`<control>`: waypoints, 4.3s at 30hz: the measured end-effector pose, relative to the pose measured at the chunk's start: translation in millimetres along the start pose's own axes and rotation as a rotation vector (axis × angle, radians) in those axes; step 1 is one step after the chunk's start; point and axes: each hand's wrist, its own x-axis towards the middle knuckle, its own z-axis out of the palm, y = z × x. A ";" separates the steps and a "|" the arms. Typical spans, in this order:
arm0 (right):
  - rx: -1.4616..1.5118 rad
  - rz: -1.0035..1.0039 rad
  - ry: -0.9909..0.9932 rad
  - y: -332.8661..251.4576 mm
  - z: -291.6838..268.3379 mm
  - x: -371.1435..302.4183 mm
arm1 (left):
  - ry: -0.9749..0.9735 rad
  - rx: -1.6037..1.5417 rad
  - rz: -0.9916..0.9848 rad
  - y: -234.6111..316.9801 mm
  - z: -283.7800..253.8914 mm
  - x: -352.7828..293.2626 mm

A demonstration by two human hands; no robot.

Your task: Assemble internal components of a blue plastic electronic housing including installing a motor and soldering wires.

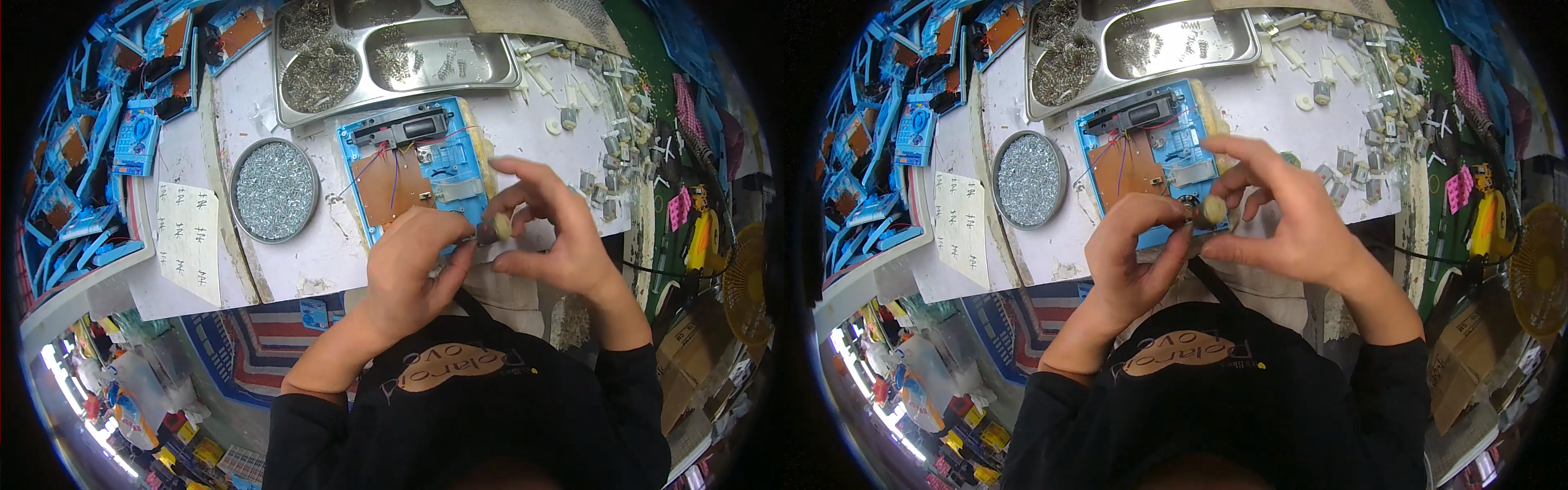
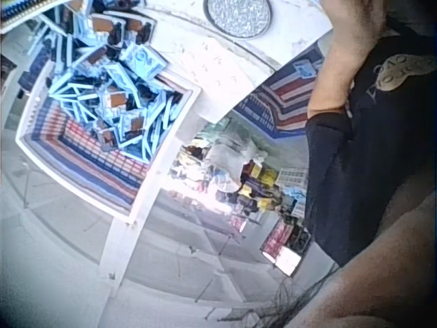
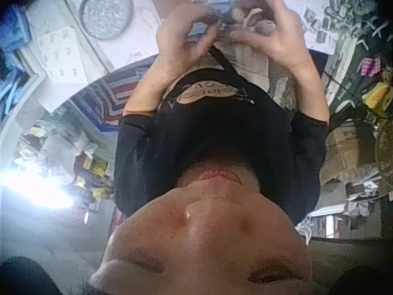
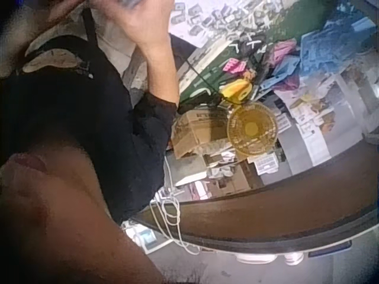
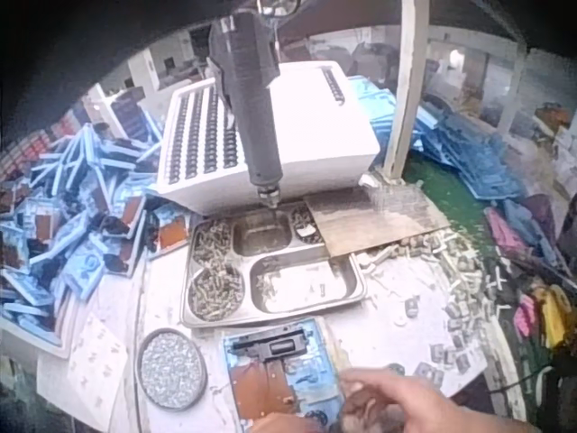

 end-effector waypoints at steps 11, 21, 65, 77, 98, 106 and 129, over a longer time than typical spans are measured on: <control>-0.246 -0.503 -0.031 8.3 0.1 7.1 | 0.015 -0.172 -0.081 -1.7 -5.8 -2.6; -0.291 -0.562 0.066 14.8 13.1 -4.5 | 0.021 -0.049 -0.047 -3.3 -2.9 -14.7; -0.588 -0.152 0.067 39.6 5.6 63.9 | -0.061 0.477 0.080 -37.2 -27.9 -4.9; -0.567 -0.177 0.185 27.1 7.4 62.6 | 0.223 0.439 -0.078 -29.8 -69.4 -46.1; -0.605 -0.459 0.163 18.0 40.0 85.5 | 0.133 0.480 -0.190 -39.6 -82.2 4.4; -0.687 -0.560 0.167 16.4 46.1 93.1 | 0.052 0.446 0.150 -56.2 -62.3 28.8; -0.500 -0.522 0.120 8.9 54.1 51.1 | 0.008 0.048 -0.268 -45.8 -31.9 53.8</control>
